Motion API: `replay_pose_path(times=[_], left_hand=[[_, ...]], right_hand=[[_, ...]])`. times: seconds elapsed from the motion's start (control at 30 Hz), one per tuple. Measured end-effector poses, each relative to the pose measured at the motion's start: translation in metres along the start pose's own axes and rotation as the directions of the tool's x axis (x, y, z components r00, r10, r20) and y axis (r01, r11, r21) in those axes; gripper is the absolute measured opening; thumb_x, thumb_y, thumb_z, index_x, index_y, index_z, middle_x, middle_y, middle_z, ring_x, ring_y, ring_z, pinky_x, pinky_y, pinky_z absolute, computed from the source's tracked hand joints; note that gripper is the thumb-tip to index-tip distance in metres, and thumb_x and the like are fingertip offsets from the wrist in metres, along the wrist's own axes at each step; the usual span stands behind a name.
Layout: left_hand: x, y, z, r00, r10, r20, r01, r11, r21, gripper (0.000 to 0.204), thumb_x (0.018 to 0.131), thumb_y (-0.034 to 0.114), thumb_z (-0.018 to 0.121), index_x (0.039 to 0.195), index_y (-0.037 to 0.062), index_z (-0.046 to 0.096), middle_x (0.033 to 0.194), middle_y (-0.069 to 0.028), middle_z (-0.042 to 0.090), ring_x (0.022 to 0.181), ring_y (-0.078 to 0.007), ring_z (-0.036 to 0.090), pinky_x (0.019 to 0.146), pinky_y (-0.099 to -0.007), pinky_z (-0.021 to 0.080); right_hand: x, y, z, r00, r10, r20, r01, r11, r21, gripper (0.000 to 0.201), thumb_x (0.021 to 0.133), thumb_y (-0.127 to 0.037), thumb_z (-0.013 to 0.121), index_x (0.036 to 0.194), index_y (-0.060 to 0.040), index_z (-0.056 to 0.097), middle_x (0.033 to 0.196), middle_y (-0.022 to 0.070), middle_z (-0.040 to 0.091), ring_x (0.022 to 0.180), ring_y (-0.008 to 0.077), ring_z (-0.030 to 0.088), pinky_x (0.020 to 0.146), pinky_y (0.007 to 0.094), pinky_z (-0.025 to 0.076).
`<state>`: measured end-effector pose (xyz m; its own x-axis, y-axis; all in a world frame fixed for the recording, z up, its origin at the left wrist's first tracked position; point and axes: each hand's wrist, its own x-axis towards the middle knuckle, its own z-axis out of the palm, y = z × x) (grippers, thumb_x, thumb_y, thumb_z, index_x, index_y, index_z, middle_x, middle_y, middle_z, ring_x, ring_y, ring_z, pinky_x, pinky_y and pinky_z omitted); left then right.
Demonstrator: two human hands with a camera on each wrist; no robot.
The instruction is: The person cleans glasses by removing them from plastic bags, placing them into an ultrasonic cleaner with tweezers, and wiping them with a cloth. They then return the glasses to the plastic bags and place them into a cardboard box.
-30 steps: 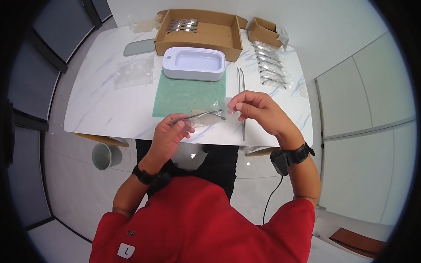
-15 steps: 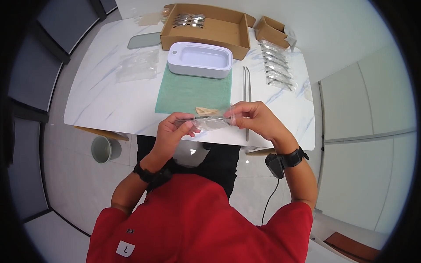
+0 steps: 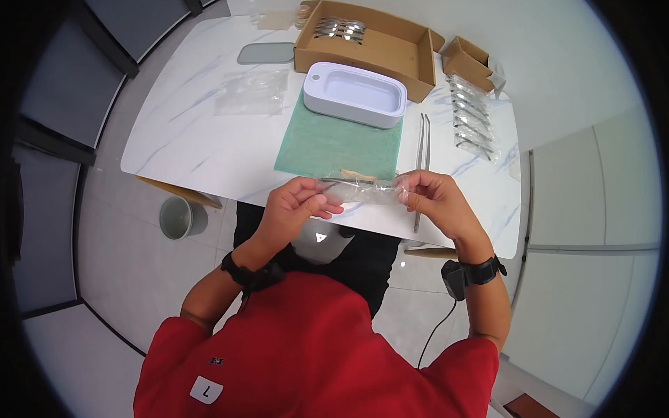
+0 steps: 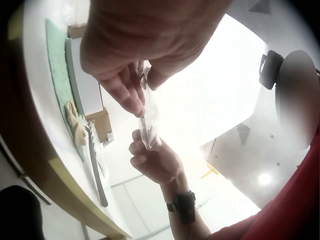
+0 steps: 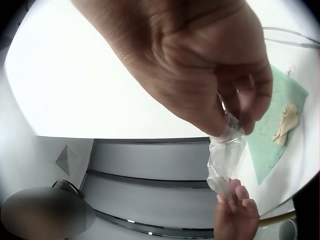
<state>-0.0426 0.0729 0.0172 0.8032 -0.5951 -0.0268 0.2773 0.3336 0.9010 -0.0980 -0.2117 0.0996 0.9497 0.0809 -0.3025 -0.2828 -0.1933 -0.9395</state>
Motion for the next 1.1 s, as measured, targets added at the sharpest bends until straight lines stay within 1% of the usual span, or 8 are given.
replay_pose_path(times=[0.13,0.23,0.43,0.53,0.7,0.87,0.93,1.1], left_hand=[[-0.002,0.001,-0.003,0.999,0.033,-0.040,-0.030,0.997,0.064,0.017,0.099,0.001,0.057,0.115,-0.0053,0.059,0.104,-0.0197,0.073,0.092,-0.0219,0.074,0.079,-0.0297,0.059],[-0.003,0.004,-0.010,0.994,0.074,-0.082,-0.068,0.995,0.069,0.014,0.099,0.001,0.058,0.112,-0.0047,0.061,0.099,-0.0177,0.074,0.090,-0.0211,0.074,0.077,-0.0289,0.059],[-0.005,0.008,-0.021,0.994,0.099,-0.054,-0.089,0.983,0.161,0.011,0.100,0.003,0.058,0.107,-0.0033,0.064,0.096,-0.0159,0.075,0.086,-0.0198,0.074,0.077,-0.0288,0.059],[-0.007,0.010,-0.024,0.991,0.120,-0.067,-0.105,0.975,0.193,0.011,0.101,0.005,0.057,0.106,-0.0027,0.062,0.094,-0.0169,0.074,0.083,-0.0203,0.074,0.075,-0.0301,0.058],[-0.012,0.013,-0.043,0.971,0.126,-0.202,-0.086,0.977,0.196,0.013,0.102,0.010,0.055,0.106,-0.0020,0.061,0.091,-0.0162,0.073,0.079,-0.0201,0.072,0.074,-0.0307,0.057],[-0.013,0.036,-0.099,0.923,0.229,-0.310,-0.127,0.940,0.316,0.013,0.102,0.008,0.055,0.107,-0.0028,0.060,0.092,-0.0156,0.072,0.081,-0.0194,0.071,0.072,-0.0290,0.056],[-0.007,0.056,-0.132,0.909,0.256,-0.329,-0.124,0.919,0.373,0.013,0.102,0.008,0.055,0.108,-0.0028,0.060,0.092,-0.0154,0.072,0.080,-0.0192,0.071,0.072,-0.0288,0.055],[0.026,0.085,-0.221,0.869,0.262,-0.420,0.009,0.840,0.543,0.018,0.100,0.011,0.055,0.109,-0.0028,0.062,0.091,-0.0116,0.073,0.079,-0.0146,0.070,0.069,-0.0264,0.052]], right_hand=[[0.002,0.005,-0.001,1.000,-0.010,0.009,0.009,0.999,0.033,0.012,0.094,-0.013,0.071,0.098,-0.0026,0.066,0.098,0.0033,0.066,0.083,0.0097,0.060,0.075,0.0265,0.052],[0.001,-0.002,-0.002,0.999,-0.010,-0.040,0.011,1.000,0.007,0.015,0.096,-0.016,0.069,0.098,-0.0017,0.065,0.094,0.0022,0.065,0.081,0.0096,0.060,0.075,0.0261,0.053],[0.000,-0.007,-0.001,0.999,0.003,-0.037,-0.003,1.000,-0.001,0.014,0.097,-0.016,0.067,0.099,-0.0017,0.065,0.093,0.0021,0.065,0.078,0.0098,0.060,0.074,0.0257,0.053],[0.004,-0.004,-0.005,1.000,-0.003,-0.028,0.003,1.000,-0.006,0.014,0.097,-0.015,0.066,0.104,-0.0019,0.065,0.099,0.0042,0.068,0.089,0.0108,0.064,0.076,0.0266,0.054],[-0.002,-0.002,-0.023,0.981,0.014,-0.193,-0.004,0.999,0.053,0.015,0.098,-0.016,0.064,0.106,-0.0024,0.064,0.105,0.0079,0.071,0.093,0.0143,0.068,0.076,0.0269,0.054],[-0.013,-0.002,-0.033,0.955,0.026,-0.296,-0.020,1.000,0.022,0.010,0.098,-0.013,0.062,0.102,-0.0035,0.062,0.107,0.0094,0.071,0.089,0.0143,0.067,0.072,0.0251,0.053],[-0.013,0.005,-0.037,0.962,0.017,-0.273,-0.001,0.998,0.058,0.011,0.098,-0.014,0.063,0.102,-0.0029,0.063,0.106,0.0097,0.072,0.089,0.0140,0.068,0.072,0.0251,0.053],[-0.008,0.012,-0.032,0.968,0.017,-0.252,0.013,0.993,0.115,0.010,0.097,-0.012,0.064,0.101,-0.0030,0.064,0.105,0.0102,0.072,0.086,0.0141,0.068,0.072,0.0252,0.053]])
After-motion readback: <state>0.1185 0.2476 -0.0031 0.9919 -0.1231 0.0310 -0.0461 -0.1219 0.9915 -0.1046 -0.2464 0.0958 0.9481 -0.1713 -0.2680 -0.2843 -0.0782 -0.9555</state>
